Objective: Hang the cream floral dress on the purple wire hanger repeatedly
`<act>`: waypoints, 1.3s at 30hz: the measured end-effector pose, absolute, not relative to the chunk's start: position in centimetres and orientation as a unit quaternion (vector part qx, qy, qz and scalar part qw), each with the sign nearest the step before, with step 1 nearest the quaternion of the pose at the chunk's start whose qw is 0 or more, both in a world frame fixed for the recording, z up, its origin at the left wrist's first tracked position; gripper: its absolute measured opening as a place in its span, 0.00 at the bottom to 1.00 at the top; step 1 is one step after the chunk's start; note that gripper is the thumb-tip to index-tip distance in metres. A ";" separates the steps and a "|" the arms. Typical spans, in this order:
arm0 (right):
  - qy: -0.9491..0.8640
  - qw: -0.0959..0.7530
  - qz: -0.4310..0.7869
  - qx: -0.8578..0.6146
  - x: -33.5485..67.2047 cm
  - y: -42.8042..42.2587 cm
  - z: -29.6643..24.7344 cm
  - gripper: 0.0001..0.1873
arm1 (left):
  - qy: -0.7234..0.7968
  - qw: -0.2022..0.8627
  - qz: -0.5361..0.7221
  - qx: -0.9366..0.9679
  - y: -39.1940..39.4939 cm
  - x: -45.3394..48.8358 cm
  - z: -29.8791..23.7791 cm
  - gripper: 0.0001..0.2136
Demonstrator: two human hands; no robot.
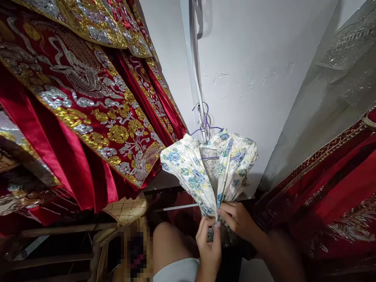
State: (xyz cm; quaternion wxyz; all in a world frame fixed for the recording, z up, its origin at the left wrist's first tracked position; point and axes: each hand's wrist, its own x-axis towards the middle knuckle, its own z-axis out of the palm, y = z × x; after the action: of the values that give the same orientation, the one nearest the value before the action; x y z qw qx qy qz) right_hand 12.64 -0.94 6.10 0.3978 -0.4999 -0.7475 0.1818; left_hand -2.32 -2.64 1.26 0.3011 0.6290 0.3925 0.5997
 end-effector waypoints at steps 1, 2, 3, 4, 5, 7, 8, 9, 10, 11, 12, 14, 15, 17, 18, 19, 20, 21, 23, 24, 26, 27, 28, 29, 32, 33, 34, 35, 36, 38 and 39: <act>-0.765 0.387 0.156 -0.490 13.4 -0.1 6.7 0.21 | 0.390 0.292 0.597 0.637 -2.7 -2.3 1.1 0.07; -0.780 0.379 0.131 -0.481 14.1 0.9 7.6 0.21 | 0.388 0.290 0.591 0.645 -2.9 -2.3 1.0 0.07; -0.788 0.376 0.106 -0.476 14.9 2.0 8.6 0.20 | 0.384 0.289 0.582 0.656 -3.1 -2.2 0.9 0.06; -0.793 0.375 0.082 -0.473 15.6 3.1 9.9 0.20 | 0.380 0.290 0.572 0.667 -3.3 -2.2 0.8 0.06; -0.797 0.376 0.058 -0.470 16.2 4.3 11.3 0.19 | 0.376 0.293 0.562 0.676 -3.5 -2.2 0.8 0.06; -0.789 0.364 0.015 -0.495 17.1 6.7 14.5 0.21 | 0.373 0.301 0.550 0.684 -3.8 -2.1 1.0 0.07; -0.790 0.348 0.001 -0.504 17.4 7.8 16.2 0.22 | 0.374 0.306 0.546 0.684 -4.0 -2.1 1.2 0.08; -0.791 0.339 -0.017 -0.509 17.5 8.8 17.7 0.23 | 0.376 0.311 0.545 0.682 -4.1 -2.0 1.3 0.08; -0.790 0.333 -0.035 -0.514 17.5 9.8 19.1 0.23 | 0.379 0.314 0.544 0.679 -4.1 -1.9 1.4 0.08; -0.786 0.334 -0.052 -0.518 17.4 10.5 20.3 0.22 | 0.380 0.315 0.543 0.680 -4.2 -1.9 1.4 0.09; -0.777 0.342 -0.068 -0.524 17.2 11.1 21.3 0.22 | 0.378 0.314 0.541 0.683 -4.2 -1.8 1.4 0.09; -0.752 0.367 -0.089 -0.541 16.7 11.7 22.4 0.20 | 0.375 0.311 0.535 0.691 -4.2 -2.0 1.0 0.10; -0.739 0.379 -0.090 -0.549 16.3 11.6 22.7 0.20 | 0.372 0.308 0.529 0.697 -4.0 -2.2 0.8 0.10; -0.719 0.403 -0.072 -0.562 15.8 11.1 22.7 0.19 | 0.370 0.303 0.516 0.710 -3.4 -2.8 0.5 0.10; -0.711 0.419 -0.054 -0.563 15.5 10.7 22.5 0.19 | 0.368 0.299 0.507 0.720 -2.9 -3.2 0.7 0.10; -0.701 0.439 -0.033 -0.561 15.3 10.2 22.3 0.19 | 0.361 0.293 0.498 0.732 -2.2 -3.7 1.2 0.08; -0.689 0.464 -0.008 -0.557 15.1 9.7 22.1 0.19 | 0.350 0.284 0.492 0.744 -1.3 -4.1 2.0 0.06; -0.676 0.492 0.021 -0.548 14.8 9.3 21.9 0.19 | 0.335 0.272 0.492 0.756 -0.3 -4.5 3.3 0.04; -0.648 0.544 0.095 -0.524 14.3 8.6 21.5 0.18 | 0.293 0.240 0.513 0.770 2.1 -5.0 6.9 0.04; -0.632 0.565 0.137 -0.511 13.9 8.3 21.3 0.17 | 0.268 0.214 0.539 0.769 3.3 -5.0 9.1 0.05; -0.606 0.595 0.220 -0.479 12.9 7.7 21.1 0.15 | 0.254 0.170 0.580 0.755 5.6 -4.6 13.7 0.10; -0.598 0.604 0.254 -0.461 12.4 7.5 21.0 0.14 | 0.260 0.159 0.587 0.750 6.7 -4.3 15.9 0.12; -0.593 0.611 0.281 -0.442 11.9 7.3 20.9 0.13 | 0.264 0.157 0.585 0.750 7.6 -3.9 17.9 0.15; -0.588 0.619 0.303 -0.423 11.4 7.1 20.8 0.13 | 0.266 0.158 0.577 0.756 8.4 -3.4 19.4 0.15; -0.568 0.648 0.333 -0.383 10.3 7.3 20.3 0.13 | 0.280 0.157 0.548 0.772 10.1 -2.1 21.2 0.10; -0.568 0.653 0.328 -0.379 10.1 7.6 19.9 0.14 | 0.290 0.150 0.549 0.770 10.4 -1.7 21.1 0.10; -0.572 0.653 0.315 -0.382 10.0 8.0 19.5 0.14 | 0.300 0.140 0.557 0.762 10.5 -1.5 20.7 0.11; -0.578 0.650 0.300 -0.392 9.9 8.4 18.9 0.15 | 0.309 0.129 0.571 0.750 10.7 -1.4 20.3 0.11; -0.584 0.642 0.287 -0.406 9.9 8.9 18.2 0.15 | 0.316 0.116 0.589 0.735 10.8 -1.4 20.0 0.11; -0.582 0.624 0.273 -0.446 10.2 9.6 16.4 0.17 | 0.321 0.086 0.635 0.697 11.2 -1.9 19.8 0.10; -0.575 0.617 0.269 -0.465 10.4 9.7 15.4 0.17 | 0.323 0.070 0.661 0.674 11.6 -2.4 20.1 0.10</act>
State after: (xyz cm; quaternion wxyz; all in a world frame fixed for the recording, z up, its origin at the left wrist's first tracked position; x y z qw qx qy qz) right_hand 10.40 9.72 15.38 0.6170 -0.4645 -0.5755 0.2690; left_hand -2.39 11.60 20.06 0.0698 0.6739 0.3228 0.6609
